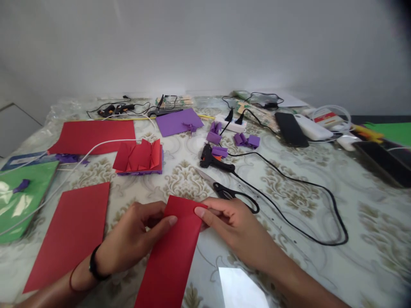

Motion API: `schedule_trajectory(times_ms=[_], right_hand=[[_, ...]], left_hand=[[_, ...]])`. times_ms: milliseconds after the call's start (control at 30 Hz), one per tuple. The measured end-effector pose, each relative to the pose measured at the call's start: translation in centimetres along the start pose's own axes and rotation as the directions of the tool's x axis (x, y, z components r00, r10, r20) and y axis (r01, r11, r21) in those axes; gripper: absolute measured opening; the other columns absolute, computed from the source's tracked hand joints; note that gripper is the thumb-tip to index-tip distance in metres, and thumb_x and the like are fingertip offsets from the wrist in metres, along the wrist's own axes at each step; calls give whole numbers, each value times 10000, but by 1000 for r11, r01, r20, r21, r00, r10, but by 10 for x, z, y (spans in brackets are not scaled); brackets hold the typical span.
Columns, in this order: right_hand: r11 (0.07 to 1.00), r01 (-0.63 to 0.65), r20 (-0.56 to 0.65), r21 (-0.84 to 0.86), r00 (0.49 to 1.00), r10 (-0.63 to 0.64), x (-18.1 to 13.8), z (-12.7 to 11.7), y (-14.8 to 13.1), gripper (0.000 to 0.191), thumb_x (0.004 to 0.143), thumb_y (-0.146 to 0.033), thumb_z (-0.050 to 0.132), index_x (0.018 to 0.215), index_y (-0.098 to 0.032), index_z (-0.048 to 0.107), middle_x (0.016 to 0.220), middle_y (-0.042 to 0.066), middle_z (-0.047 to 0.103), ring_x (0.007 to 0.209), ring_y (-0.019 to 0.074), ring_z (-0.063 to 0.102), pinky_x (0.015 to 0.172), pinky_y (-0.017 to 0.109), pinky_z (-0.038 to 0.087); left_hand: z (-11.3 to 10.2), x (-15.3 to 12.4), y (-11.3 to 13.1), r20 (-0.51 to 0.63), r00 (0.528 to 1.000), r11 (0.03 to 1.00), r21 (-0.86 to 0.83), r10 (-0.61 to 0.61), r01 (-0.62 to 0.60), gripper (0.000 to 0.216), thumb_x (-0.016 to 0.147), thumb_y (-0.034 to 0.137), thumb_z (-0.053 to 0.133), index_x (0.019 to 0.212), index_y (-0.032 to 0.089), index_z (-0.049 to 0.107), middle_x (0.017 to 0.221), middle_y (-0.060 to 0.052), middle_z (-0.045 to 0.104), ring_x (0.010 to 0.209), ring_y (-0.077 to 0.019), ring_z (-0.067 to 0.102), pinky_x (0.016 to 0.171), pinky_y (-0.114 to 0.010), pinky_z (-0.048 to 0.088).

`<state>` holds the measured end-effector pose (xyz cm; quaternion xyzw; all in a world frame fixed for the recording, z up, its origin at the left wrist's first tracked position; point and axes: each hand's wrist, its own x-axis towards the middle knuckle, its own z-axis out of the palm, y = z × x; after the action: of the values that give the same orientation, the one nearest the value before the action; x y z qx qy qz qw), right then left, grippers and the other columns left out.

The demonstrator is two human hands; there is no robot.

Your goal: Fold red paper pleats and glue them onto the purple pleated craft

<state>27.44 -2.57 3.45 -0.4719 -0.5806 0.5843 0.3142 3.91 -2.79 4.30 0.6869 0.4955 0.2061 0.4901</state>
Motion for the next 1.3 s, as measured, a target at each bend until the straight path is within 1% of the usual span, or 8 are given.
schedule_trajectory(times_ms=[67, 200, 433, 700, 933, 1133, 1200, 1300], right_hand=[[999, 2, -3, 34, 1000, -2, 0, 3, 1, 417, 974, -531, 595, 706, -213, 562, 618, -45, 440, 575, 119, 384, 553, 256, 398], [998, -7, -67, 64, 998, 11, 2, 8, 5, 475, 953, -563, 613, 657, -230, 449, 622, -54, 354, 588, 122, 330, 538, 256, 347], [999, -51, -77, -3, 996, 51, 2, 7, 10, 473, 960, -570, 578, 661, -226, 449, 649, -36, 396, 609, 133, 349, 546, 279, 306], [999, -27, -36, -20, 999, 26, 0, 6, 6, 450, 974, -539, 563, 662, -228, 468, 630, -34, 414, 591, 133, 343, 531, 288, 287], [995, -51, 3, -81, 999, 52, 0, 7, 8, 460, 967, -526, 582, 642, -234, 438, 596, -57, 336, 547, 118, 286, 501, 296, 197], [999, -39, -11, -2, 999, 39, 3, 9, 8, 423, 978, -550, 569, 714, -222, 531, 642, -40, 409, 587, 131, 341, 522, 285, 272], [998, -32, -25, -50, 999, 31, 4, 8, 9, 438, 984, -539, 559, 687, -220, 516, 640, -39, 400, 591, 131, 337, 530, 288, 270], [992, -21, -10, -126, 1000, 20, 4, 8, 11, 449, 985, -512, 559, 652, -220, 484, 620, -49, 363, 585, 127, 305, 529, 295, 245]], left_hand=[[3, -1, -2, -39, 999, 1000, -13, -18, 17, 478, 1030, 517, 553, 692, 185, 492, 616, 51, 408, 576, -96, 358, 481, -194, 287], [8, -2, -7, -63, 997, 996, -81, -49, 44, 459, 1022, 545, 547, 743, 181, 549, 650, 36, 443, 606, -111, 391, 510, -211, 310], [11, -1, -10, -62, 996, 982, -180, -62, 50, 501, 990, 581, 585, 697, 192, 467, 641, 45, 390, 593, -106, 349, 511, -216, 289], [10, -2, -8, -8, 999, 975, -216, -52, 49, 425, 1009, 546, 577, 786, 184, 573, 680, 29, 488, 611, -116, 404, 526, -220, 317], [5, 1, -7, -114, 993, 995, -94, 13, -24, 400, 1021, 514, 570, 841, 172, 673, 655, 33, 497, 614, -117, 399, 536, -230, 306], [5, 1, -10, -195, 980, 992, -107, 44, -65, 395, 1025, 491, 581, 821, 165, 672, 616, 49, 455, 580, -100, 386, 519, -219, 308], [6, 3, -12, -175, 984, 991, -117, 45, -66, 374, 1024, 481, 590, 842, 170, 688, 618, 43, 505, 569, -98, 421, 509, -212, 326], [6, 5, -14, -132, 990, 994, -98, 41, -54, 288, 1009, 456, 630, 1088, 212, 761, 704, 18, 686, 577, -117, 566, 501, -208, 404]])
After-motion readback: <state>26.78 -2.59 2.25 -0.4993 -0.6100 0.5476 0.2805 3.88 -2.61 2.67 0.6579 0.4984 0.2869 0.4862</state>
